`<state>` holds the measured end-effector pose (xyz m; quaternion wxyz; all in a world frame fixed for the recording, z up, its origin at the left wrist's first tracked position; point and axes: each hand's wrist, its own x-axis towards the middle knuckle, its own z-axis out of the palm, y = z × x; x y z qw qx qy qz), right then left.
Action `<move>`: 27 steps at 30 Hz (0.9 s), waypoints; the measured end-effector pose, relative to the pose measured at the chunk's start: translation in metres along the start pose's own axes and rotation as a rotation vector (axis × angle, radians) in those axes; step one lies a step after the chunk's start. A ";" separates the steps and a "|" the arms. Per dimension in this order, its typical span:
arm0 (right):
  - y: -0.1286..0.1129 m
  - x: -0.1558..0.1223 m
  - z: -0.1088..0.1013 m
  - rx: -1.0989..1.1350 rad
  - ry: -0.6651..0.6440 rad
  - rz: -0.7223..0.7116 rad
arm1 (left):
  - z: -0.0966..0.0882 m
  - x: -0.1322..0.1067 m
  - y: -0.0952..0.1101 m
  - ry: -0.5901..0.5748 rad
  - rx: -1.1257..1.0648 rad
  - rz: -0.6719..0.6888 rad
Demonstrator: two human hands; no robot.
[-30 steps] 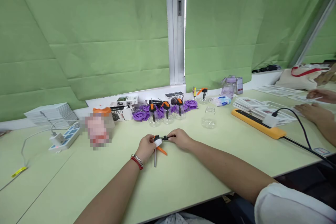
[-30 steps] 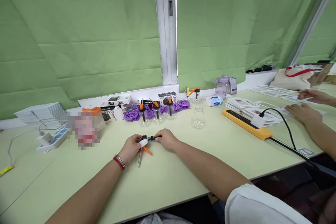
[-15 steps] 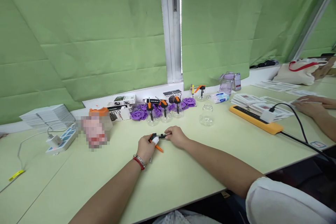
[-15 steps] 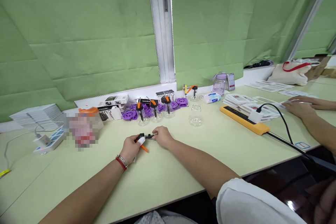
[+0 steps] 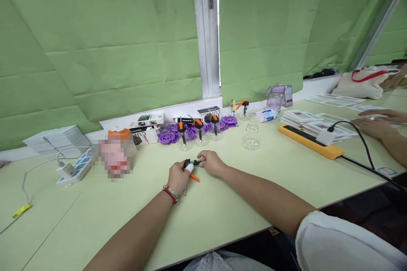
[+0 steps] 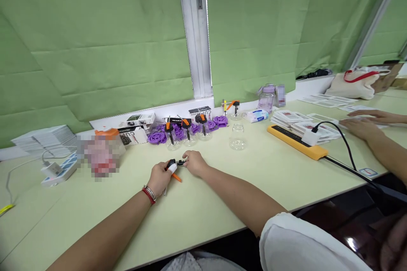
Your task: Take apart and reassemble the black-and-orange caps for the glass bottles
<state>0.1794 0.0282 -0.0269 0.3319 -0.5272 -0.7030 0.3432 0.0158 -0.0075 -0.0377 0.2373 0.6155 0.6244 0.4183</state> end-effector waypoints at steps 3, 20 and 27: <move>0.001 0.001 0.001 0.000 -0.002 -0.007 | 0.000 0.000 0.000 0.009 -0.011 -0.012; 0.005 0.005 0.002 0.009 -0.015 -0.011 | 0.001 0.002 -0.005 0.011 0.005 -0.022; 0.003 0.003 0.000 -0.004 -0.018 -0.013 | 0.002 0.003 -0.007 0.016 0.000 -0.022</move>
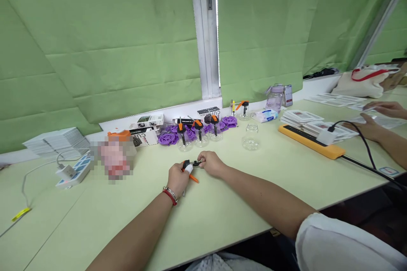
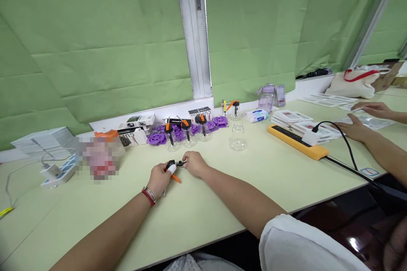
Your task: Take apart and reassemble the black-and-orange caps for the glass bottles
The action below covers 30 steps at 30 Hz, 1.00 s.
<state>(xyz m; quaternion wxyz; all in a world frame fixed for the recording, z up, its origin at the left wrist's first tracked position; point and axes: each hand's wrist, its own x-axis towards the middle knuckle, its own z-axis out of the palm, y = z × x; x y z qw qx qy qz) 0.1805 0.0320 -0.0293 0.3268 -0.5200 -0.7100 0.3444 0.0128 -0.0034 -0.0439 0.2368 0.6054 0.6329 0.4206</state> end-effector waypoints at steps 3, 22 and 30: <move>0.001 0.001 0.001 -0.010 0.009 -0.016 | 0.000 0.001 -0.002 -0.004 -0.015 -0.012; 0.002 0.003 0.002 -0.039 0.028 -0.019 | 0.001 0.000 0.001 0.019 -0.030 -0.024; 0.006 0.003 0.004 0.000 0.052 -0.043 | 0.000 0.002 -0.001 0.027 -0.034 -0.024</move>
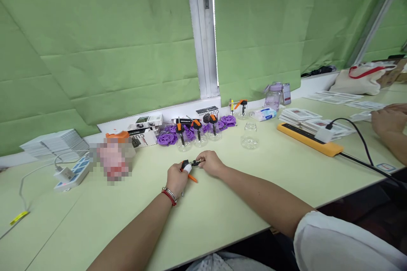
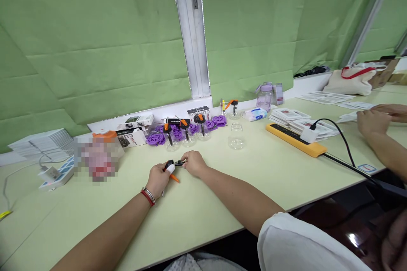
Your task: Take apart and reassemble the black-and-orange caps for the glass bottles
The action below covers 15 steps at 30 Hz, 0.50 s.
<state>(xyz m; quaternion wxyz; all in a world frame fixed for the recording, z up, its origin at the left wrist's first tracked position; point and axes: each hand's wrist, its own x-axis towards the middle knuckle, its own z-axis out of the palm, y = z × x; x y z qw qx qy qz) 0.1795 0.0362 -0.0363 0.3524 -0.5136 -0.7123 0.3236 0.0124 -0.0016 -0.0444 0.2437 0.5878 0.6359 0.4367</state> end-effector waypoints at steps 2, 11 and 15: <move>-0.002 -0.002 -0.001 0.039 0.005 0.022 | 0.000 0.000 0.000 -0.010 0.019 -0.012; -0.007 -0.003 -0.005 -0.055 -0.019 -0.001 | 0.000 -0.002 0.005 -0.023 0.069 -0.018; -0.006 -0.001 -0.004 -0.062 -0.027 0.017 | -0.001 -0.002 0.005 -0.022 0.076 -0.022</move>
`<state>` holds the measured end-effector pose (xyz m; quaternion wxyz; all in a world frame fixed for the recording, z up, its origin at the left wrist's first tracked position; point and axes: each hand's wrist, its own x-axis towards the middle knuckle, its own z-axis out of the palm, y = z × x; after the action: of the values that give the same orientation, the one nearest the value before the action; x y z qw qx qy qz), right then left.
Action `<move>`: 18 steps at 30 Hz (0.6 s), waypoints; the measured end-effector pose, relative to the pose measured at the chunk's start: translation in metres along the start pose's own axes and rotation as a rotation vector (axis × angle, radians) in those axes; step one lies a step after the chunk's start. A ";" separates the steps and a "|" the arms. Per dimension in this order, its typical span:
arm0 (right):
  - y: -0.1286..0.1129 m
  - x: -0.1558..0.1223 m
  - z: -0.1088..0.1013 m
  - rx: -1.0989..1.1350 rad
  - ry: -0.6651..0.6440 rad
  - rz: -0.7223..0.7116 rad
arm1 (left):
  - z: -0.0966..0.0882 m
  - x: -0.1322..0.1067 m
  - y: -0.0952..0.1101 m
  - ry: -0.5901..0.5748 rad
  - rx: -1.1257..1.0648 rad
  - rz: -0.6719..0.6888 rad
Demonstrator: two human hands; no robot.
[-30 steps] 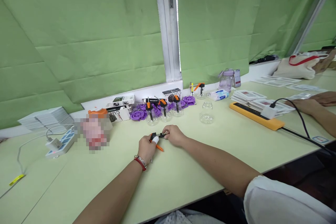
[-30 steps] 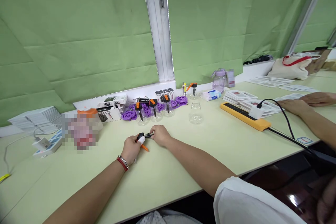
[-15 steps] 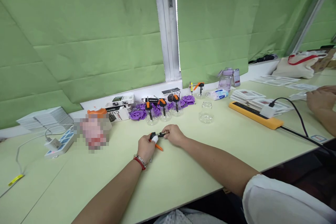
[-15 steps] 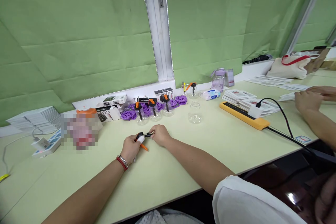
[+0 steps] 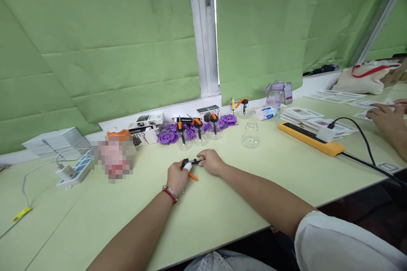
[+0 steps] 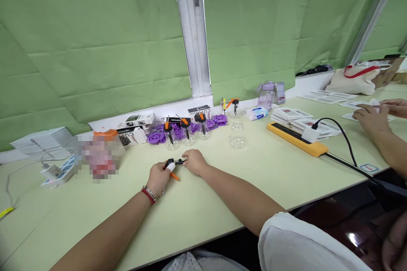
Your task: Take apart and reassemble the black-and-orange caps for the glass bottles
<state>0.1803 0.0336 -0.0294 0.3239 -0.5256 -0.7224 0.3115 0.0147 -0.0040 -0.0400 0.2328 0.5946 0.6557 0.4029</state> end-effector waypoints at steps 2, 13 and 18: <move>0.001 0.000 0.001 0.027 0.001 0.009 | 0.001 0.000 -0.002 0.009 -0.007 0.004; 0.008 0.002 -0.006 0.109 -0.006 0.008 | -0.013 0.008 -0.002 0.029 -0.171 -0.085; 0.021 0.006 -0.026 0.165 0.079 0.083 | -0.020 0.017 -0.008 0.123 -0.153 -0.124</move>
<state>0.2110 0.0478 -0.0295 0.3811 -0.5386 -0.6584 0.3620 -0.0093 0.0075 -0.0323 0.2612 0.5075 0.6715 0.4725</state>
